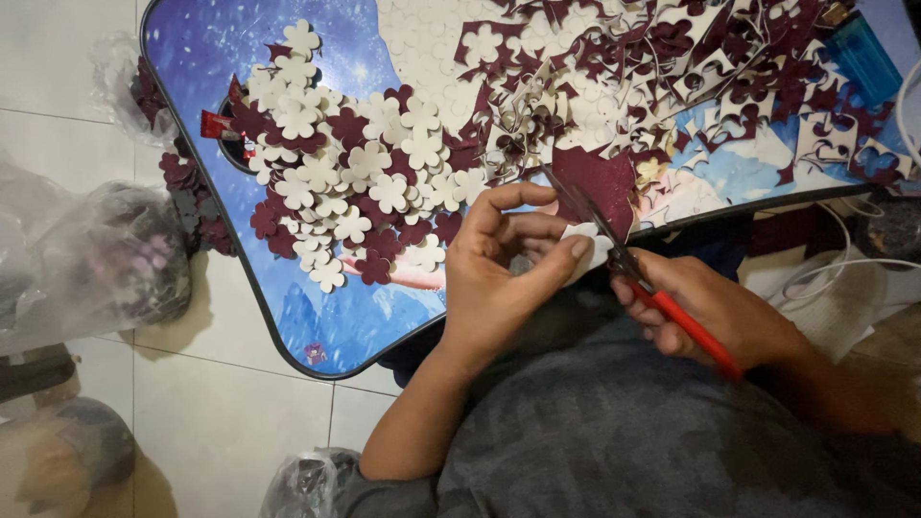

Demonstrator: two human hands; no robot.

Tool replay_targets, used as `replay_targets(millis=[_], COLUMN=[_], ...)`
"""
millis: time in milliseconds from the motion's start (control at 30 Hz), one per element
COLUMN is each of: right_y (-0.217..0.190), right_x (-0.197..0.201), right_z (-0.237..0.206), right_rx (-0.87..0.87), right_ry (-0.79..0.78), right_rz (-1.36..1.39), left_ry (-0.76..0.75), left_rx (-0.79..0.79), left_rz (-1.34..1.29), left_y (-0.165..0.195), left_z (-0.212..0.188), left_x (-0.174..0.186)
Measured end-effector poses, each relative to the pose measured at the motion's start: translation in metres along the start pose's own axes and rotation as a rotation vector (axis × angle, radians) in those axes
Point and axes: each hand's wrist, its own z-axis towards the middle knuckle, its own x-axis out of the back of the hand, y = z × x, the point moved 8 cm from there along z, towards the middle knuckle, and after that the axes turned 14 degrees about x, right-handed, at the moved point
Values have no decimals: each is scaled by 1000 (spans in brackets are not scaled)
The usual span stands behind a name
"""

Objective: The person uses red-handled scissors to cut flower-shaped pieces from white and maroon sheets. They hold each sheet with the left hand and trim the edges with the right hand, placing finished pieces on a blue tray.

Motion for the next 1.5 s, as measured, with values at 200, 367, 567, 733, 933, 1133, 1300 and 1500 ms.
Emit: replay_targets(millis=[200,367,567,733,933,1133,1300,1500], right_y=[-7,-4,16,17,14,-3,-1,4], right_x=[3,4,6,13,24,31,40,26], right_z=[0,-2,-11,-15,-16,-1,0,14], right_rx=[61,47,-101,-22,42,224,302,303], right_ry=[8,2,-20,76,441,615,814,752], right_rz=[-24,-48,-65,-89,104,85,363,288], left_ry=[17,26,43,49,-20,-168,-246,-107], left_rx=[-4,-15,-27,-31,93,83,-51,-100], left_rz=[-9,2,17,10,128,-90,-203,-473], left_y=[-1,0,1,0,-17,-28,-26,-45], left_z=[2,3,4,7,5,6,0,14], left_x=[7,8,13,12,-7,-22,-31,-30])
